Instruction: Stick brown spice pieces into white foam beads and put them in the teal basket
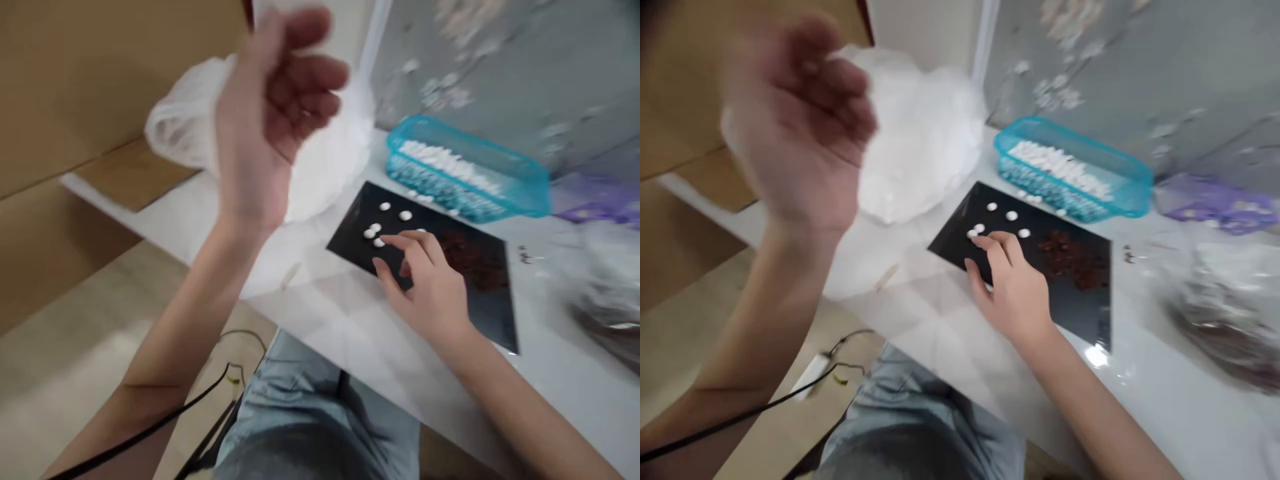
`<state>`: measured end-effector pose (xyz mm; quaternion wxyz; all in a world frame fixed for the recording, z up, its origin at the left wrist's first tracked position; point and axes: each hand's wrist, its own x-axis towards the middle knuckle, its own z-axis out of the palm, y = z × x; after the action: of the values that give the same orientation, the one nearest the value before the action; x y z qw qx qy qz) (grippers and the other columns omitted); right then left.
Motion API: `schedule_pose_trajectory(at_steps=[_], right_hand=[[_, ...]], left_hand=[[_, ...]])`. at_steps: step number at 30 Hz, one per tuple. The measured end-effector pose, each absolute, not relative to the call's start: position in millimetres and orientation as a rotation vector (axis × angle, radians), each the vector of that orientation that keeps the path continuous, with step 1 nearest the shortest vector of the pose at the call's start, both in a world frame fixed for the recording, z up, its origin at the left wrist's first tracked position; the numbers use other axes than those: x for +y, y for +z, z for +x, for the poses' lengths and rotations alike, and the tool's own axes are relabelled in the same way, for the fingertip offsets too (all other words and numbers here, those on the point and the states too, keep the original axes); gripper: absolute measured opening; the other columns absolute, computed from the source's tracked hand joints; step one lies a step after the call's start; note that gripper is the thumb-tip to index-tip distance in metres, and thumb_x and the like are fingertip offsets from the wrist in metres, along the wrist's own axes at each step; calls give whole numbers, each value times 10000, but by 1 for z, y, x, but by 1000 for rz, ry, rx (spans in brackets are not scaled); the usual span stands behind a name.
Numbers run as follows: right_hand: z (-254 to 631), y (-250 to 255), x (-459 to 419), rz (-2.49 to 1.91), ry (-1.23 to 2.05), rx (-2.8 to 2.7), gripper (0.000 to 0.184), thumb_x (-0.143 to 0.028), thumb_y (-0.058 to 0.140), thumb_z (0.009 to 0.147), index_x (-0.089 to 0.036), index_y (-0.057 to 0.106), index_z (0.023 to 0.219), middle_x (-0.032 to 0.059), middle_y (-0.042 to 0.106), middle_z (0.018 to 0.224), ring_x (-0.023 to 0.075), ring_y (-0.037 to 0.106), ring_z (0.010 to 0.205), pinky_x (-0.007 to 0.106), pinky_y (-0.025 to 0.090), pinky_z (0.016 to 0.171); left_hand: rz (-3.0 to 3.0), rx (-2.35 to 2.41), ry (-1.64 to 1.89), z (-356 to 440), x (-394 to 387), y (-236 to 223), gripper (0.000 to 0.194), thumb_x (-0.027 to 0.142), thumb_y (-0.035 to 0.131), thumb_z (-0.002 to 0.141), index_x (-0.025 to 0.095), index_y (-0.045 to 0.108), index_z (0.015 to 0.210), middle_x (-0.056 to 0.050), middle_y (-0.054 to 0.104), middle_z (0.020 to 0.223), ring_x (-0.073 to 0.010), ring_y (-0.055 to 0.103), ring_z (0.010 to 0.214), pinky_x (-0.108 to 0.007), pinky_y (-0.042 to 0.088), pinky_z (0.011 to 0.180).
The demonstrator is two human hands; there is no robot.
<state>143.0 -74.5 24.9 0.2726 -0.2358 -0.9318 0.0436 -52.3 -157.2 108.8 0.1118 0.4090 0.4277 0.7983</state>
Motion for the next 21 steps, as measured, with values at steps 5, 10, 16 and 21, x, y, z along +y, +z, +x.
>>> schedule_pose_trajectory(at_steps=[5,10,16,21], right_hand=[[131,7,-126,-402,249,-2638,219,-288,518,834,-188,573,1020,57,591,1003,69,513,511,209,423,441],[112,3,-150,-186,129,-2685,216,-301,522,840,-180,587,1007,66,620,950,147,604,688,246,453,517],[93,10,-173,16,63,-2748,259,-329,596,804,-204,583,1031,94,641,956,244,621,785,389,477,738],[68,-3,-179,294,46,-2842,268,-351,598,798,-223,604,1033,76,650,961,244,626,743,388,471,675]], left_hand=[[677,2355,2767,-98,-300,47,492,263,168,941,195,513,598,37,396,510,-48,377,413,-231,241,429],[-13,2847,2175,-142,-423,-70,491,402,208,922,192,440,543,32,302,416,-85,269,360,-255,174,392],[-413,2835,1583,-126,-527,-210,411,292,267,919,145,544,653,27,410,489,-102,420,490,-233,351,506],[-436,2492,1192,-81,-545,-306,256,344,460,890,119,576,930,-20,596,798,-118,571,675,-290,487,633]])
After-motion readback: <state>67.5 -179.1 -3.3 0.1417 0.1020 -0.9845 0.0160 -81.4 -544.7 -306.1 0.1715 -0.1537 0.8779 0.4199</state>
